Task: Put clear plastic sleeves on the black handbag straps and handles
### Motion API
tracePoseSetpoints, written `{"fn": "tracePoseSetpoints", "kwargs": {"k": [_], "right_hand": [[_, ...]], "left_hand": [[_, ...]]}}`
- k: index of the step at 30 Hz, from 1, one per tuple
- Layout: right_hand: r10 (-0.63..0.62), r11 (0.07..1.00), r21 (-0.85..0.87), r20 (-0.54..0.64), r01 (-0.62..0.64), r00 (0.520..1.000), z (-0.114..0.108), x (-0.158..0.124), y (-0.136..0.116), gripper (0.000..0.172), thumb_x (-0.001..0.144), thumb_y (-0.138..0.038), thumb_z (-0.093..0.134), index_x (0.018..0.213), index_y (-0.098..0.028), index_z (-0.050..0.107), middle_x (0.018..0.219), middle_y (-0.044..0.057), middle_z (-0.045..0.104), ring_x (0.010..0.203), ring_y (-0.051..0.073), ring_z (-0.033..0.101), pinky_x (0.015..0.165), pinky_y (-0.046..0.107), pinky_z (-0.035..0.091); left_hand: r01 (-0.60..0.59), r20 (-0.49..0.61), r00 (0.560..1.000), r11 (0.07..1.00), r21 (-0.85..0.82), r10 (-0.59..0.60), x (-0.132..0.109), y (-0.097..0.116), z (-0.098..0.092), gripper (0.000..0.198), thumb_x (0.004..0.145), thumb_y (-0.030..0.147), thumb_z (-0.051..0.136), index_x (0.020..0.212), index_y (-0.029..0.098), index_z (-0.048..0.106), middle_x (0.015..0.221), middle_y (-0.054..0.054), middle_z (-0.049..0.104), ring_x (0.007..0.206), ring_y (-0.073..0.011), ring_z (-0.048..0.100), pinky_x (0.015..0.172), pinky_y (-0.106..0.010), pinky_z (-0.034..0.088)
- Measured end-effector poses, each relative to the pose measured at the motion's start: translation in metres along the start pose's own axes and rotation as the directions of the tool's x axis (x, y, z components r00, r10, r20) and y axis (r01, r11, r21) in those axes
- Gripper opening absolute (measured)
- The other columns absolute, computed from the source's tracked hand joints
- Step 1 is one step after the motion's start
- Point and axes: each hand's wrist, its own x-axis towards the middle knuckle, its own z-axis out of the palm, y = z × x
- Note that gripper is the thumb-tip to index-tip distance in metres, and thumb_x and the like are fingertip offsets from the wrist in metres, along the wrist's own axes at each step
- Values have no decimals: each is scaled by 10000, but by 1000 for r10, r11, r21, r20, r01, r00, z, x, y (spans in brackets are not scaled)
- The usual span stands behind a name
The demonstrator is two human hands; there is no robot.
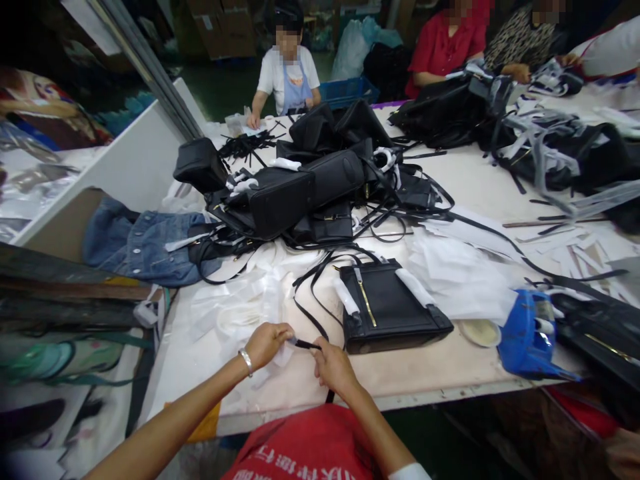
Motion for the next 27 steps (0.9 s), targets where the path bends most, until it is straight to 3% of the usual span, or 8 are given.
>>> {"fn": "tracePoseSetpoints", "kwargs": {"k": [2, 8, 12, 15, 17, 21, 25, 27], "right_hand": [[-18, 1000, -12, 14, 19, 1000, 2, 4, -3, 252, 897, -362, 324, 872, -206, 520, 492, -65, 566, 358, 85, 514, 400, 169, 359], [-18, 999, 40, 24, 17, 1000, 18, 18, -11, 234, 888, -323, 321, 933, -188, 507, 533, -49, 603, 360, 82, 514, 428, 181, 383], [-76, 954, 296, 105, 42, 992, 23, 20, 2, 265, 825, -279, 400, 1067, -175, 430, 689, -14, 664, 446, 101, 573, 483, 212, 447], [-1, 903, 429, 97, -41, 995, 26, 26, 10, 271, 822, -325, 399, 1052, -184, 419, 665, -20, 652, 463, 120, 587, 470, 228, 456], [84, 923, 375, 18, -84, 996, 26, 32, 13, 220, 848, -358, 367, 960, -193, 461, 577, -41, 613, 430, 119, 568, 448, 217, 434], [148, 988, 51, -115, -143, 982, 19, 41, 21, 227, 898, -359, 352, 884, -202, 515, 555, -37, 613, 432, 98, 563, 472, 190, 400], [189, 975, -89, -127, -201, 974, 16, 35, 29, 172, 878, -278, 415, 951, -182, 537, 523, -32, 597, 396, 102, 532, 464, 197, 374], [148, 980, -103, -190, -170, 971, 17, 25, 27, 262, 856, -257, 444, 1091, -159, 504, 575, -12, 612, 462, 126, 567, 502, 218, 399]], "left_hand": [[-4, 9, 1000, 1000, -19, 4, 1, 3, 3, 315, 869, 342, 400, 806, 219, 683, 719, -12, 682, 674, -148, 587, 630, -216, 362], [-23, 46, 999, 996, -88, 27, 5, 5, 12, 352, 880, 358, 364, 840, 220, 685, 749, -8, 691, 693, -148, 592, 652, -221, 387], [-1, 51, 999, 995, -97, 6, 11, -2, 18, 328, 863, 341, 386, 801, 206, 679, 699, -11, 670, 665, -152, 582, 625, -227, 387], [-5, 28, 1000, 989, -147, 9, 15, -4, 25, 313, 861, 333, 392, 793, 198, 665, 707, -15, 663, 680, -154, 582, 634, -233, 397], [-9, 6, 1000, 976, -217, 10, 15, -2, 29, 283, 859, 325, 405, 859, 190, 654, 743, -21, 666, 708, -155, 586, 658, -238, 410], [21, -43, 998, 928, -373, -39, 9, -2, 26, 365, 869, 371, 407, 1146, 169, 533, 708, -8, 626, 608, -138, 555, 602, -245, 421], [46, 5, 999, 838, -544, -52, -1, -9, 19, 382, 870, 391, 405, 1148, 144, 493, 687, 10, 560, 570, -110, 523, 555, -230, 426], [67, 41, 998, 753, -655, -53, -4, -13, 19, 351, 847, 364, 451, 1117, 143, 492, 746, 4, 557, 623, -107, 557, 596, -237, 453]]}}
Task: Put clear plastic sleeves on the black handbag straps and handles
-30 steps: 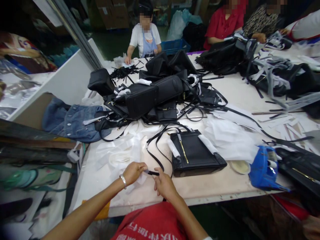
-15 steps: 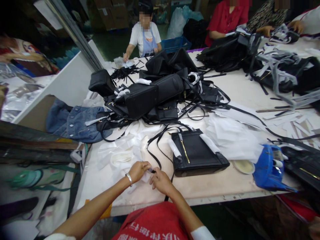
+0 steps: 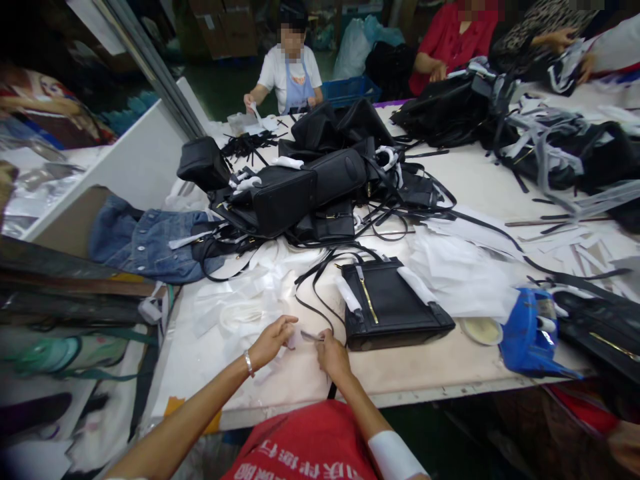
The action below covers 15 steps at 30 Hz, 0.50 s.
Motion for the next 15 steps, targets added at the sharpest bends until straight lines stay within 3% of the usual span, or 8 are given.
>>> {"fn": "tracePoseSetpoints", "kwargs": {"k": [3, 6, 10, 12, 15], "right_hand": [[-91, 988, 112, -156, 109, 984, -2, -20, -10, 458, 866, -327, 431, 1286, -156, 365, 698, 12, 629, 574, 151, 601, 569, 250, 447], [-95, 910, 394, -112, 132, 989, -3, -31, -27, 515, 838, -446, 453, 1284, -207, 362, 808, 13, 623, 534, 133, 583, 495, 244, 461], [-73, 862, 494, -94, 110, 993, -3, -26, -43, 373, 788, -497, 506, 989, -189, 570, 684, 1, 596, 548, 140, 569, 461, 226, 446], [-66, 883, 453, -135, 121, 989, -5, -20, -44, 338, 800, -504, 486, 809, -182, 590, 551, -18, 549, 491, 132, 527, 463, 226, 422], [-61, 905, 404, -183, 132, 981, -8, -15, -43, 332, 787, -507, 507, 712, -189, 563, 484, -34, 520, 443, 123, 488, 453, 225, 381]], "left_hand": [[39, 25, 999, 989, -143, -36, -2, -5, 0, 300, 781, 305, 545, 1030, 143, 505, 803, -2, 571, 663, -110, 597, 654, -260, 478], [55, 52, 998, 987, -150, -47, -2, -5, 4, 208, 755, 282, 562, 909, 146, 528, 726, 7, 593, 645, -121, 600, 645, -262, 479], [31, 80, 997, 994, -101, -23, -2, -1, 9, 146, 749, 282, 553, 816, 152, 551, 665, 15, 587, 611, -121, 576, 603, -256, 482], [27, 74, 997, 995, -94, -20, -4, 1, 9, 159, 752, 295, 551, 816, 149, 563, 678, 13, 576, 609, -116, 565, 574, -246, 481], [31, 61, 998, 995, -98, -25, -7, 2, 8, 197, 736, 302, 572, 859, 148, 577, 724, 7, 583, 604, -108, 558, 539, -230, 475]]}}
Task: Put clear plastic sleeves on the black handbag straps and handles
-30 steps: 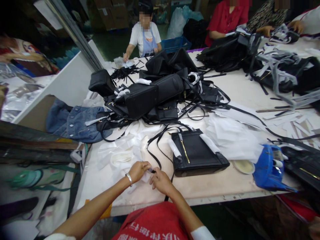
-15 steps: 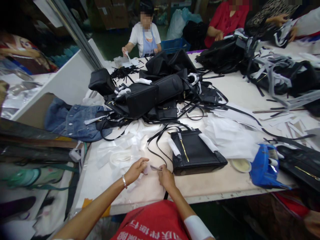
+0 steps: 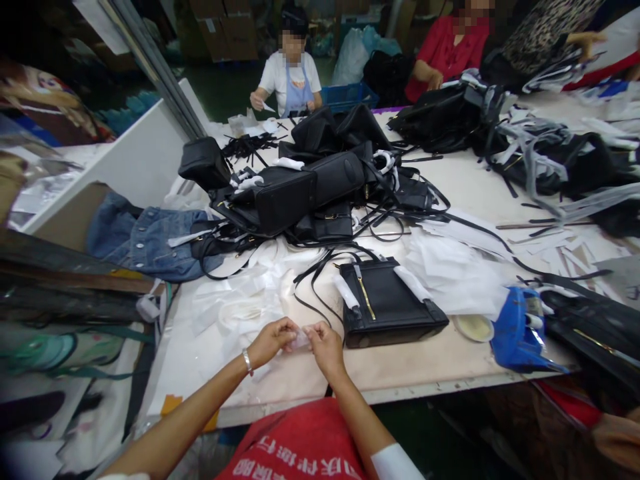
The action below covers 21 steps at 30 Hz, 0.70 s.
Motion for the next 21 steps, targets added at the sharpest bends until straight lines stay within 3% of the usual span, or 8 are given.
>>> {"fn": "tracePoseSetpoints", "kwargs": {"k": [4, 12, 21], "right_hand": [[-23, 1000, 7, 19, 23, 1000, 4, 0, -3, 326, 779, -498, 525, 648, -200, 502, 489, -44, 521, 432, 112, 478, 446, 214, 364], [-16, 996, 83, 81, 9, 997, 11, -1, 7, 299, 816, -467, 476, 674, -205, 462, 455, -56, 507, 426, 108, 475, 465, 211, 382], [-56, 989, 148, 175, 30, 983, 6, -4, 7, 189, 808, -376, 508, 801, -192, 551, 612, -16, 608, 575, 138, 594, 572, 240, 470]], "left_hand": [[28, 21, 999, 999, -26, -28, -1, -3, 3, 227, 720, 320, 592, 868, 148, 578, 749, -9, 627, 626, -131, 597, 539, -246, 488], [119, 12, 993, 992, -32, -119, 2, -17, 6, 267, 744, 408, 580, 740, 143, 544, 596, 4, 609, 526, -123, 604, 482, -222, 468], [120, -2, 993, 992, -38, -120, 0, -13, 0, 185, 705, 308, 604, 753, 134, 562, 622, -2, 606, 593, -137, 608, 476, -226, 479]]}}
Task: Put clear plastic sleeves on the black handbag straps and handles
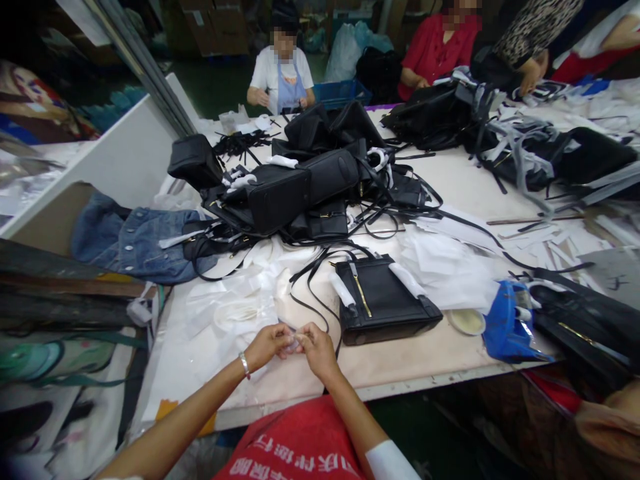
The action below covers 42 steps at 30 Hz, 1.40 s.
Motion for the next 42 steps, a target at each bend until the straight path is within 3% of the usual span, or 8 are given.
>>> {"fn": "tracePoseSetpoints", "kwargs": {"k": [5, 12, 23, 30, 35, 42], "right_hand": [[30, 999, -22, -47, -31, 998, 0, 4, 1, 168, 790, -349, 530, 755, -190, 574, 572, -21, 593, 546, 134, 570, 541, 231, 454], [60, 998, -8, -49, -60, 997, 4, 10, -6, 209, 793, -394, 522, 746, -193, 553, 519, -30, 577, 486, 135, 563, 495, 228, 440], [9, 985, -171, -110, -28, 994, 5, 16, -6, 308, 808, -455, 501, 627, -211, 454, 455, -67, 492, 393, 102, 470, 432, 205, 354], [65, 997, -25, -64, -67, 996, 6, 20, -4, 279, 819, -458, 495, 695, -209, 479, 462, -55, 533, 436, 121, 511, 478, 215, 384], [9, 999, -35, 2, -9, 1000, 5, 20, 1, 200, 844, -381, 467, 749, -207, 491, 548, -44, 565, 507, 134, 566, 520, 226, 418], [-147, 948, -272, 78, 163, 986, 3, 13, -9, 150, 880, -287, 407, 793, -206, 499, 708, -19, 587, 572, 123, 593, 591, 241, 424]], "left_hand": [[-23, -7, 1000, 1000, -10, 23, -6, 7, 3, 190, 688, 273, 611, 808, 137, 554, 683, -10, 612, 625, -138, 597, 461, -218, 475], [-97, -97, 991, 995, -14, 95, -4, 6, 5, 238, 714, 330, 610, 864, 169, 520, 676, 25, 600, 574, -123, 605, 468, -212, 472], [-73, -64, 996, 996, -51, 69, -1, 3, -1, 248, 720, 312, 618, 885, 157, 516, 753, 6, 608, 561, -132, 630, 442, -201, 459], [-44, -51, 998, 998, -54, 41, 1, 5, -3, 241, 752, 371, 582, 844, 148, 567, 685, -4, 602, 596, -142, 607, 456, -215, 465], [-79, -44, 996, 996, -31, 77, 1, 3, -6, 271, 768, 400, 559, 805, 137, 615, 675, -10, 586, 599, -131, 559, 467, -223, 472], [-84, -93, 992, 996, 17, 85, -1, 0, -3, 222, 738, 341, 588, 830, 144, 634, 706, -16, 611, 612, -138, 562, 468, -223, 465]]}}
